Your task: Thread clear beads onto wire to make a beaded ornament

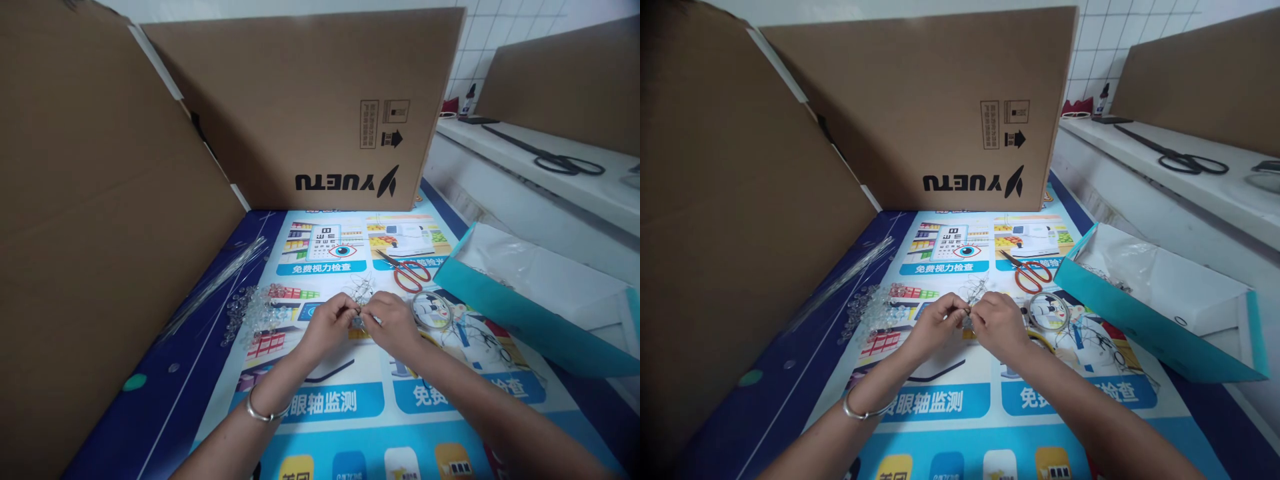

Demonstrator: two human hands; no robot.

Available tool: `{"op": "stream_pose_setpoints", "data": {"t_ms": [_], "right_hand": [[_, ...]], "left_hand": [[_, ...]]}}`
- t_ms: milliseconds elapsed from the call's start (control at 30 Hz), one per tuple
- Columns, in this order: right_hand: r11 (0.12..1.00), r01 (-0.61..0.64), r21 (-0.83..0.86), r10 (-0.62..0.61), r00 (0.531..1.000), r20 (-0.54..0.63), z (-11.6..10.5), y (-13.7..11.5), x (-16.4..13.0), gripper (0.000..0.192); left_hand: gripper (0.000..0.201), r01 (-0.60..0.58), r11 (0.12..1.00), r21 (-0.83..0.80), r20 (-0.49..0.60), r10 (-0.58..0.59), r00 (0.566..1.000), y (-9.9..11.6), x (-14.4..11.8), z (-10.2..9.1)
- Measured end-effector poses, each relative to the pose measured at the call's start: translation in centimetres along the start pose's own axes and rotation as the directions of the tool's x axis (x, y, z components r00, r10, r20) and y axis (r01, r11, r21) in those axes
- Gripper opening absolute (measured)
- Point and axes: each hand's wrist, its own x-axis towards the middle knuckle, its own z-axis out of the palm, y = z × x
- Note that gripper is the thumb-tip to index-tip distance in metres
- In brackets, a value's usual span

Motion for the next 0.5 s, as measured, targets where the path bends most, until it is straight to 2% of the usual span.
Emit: {"op": "stream_pose_setpoints", "data": {"t_ms": [167, 300, 500], "right_hand": [[0.998, -0.034, 0.06, 0.032, 0.999, 0.027, -0.8, -0.5, 0.1, 0.013], [0.978, -0.096, 0.185, 0.096, 0.995, 0.011, -1.0, -0.8, 0.1, 0.014], [0.933, -0.138, 0.332, 0.175, 0.981, -0.086, -0.5, -1.1, 0.0, 0.015]], "left_hand": [[0.009, 0.028, 0.997, -0.065, -0.028, -0.03, 0.999, 0.3, -0.2, 0.4], [0.011, 0.022, 0.993, 0.115, -0.093, -0.011, 0.996, 0.9, -0.3, 0.5], [0.01, 0.033, 0.928, 0.371, -0.071, -0.007, 0.997, 1.1, -0.3, 0.2]]}}
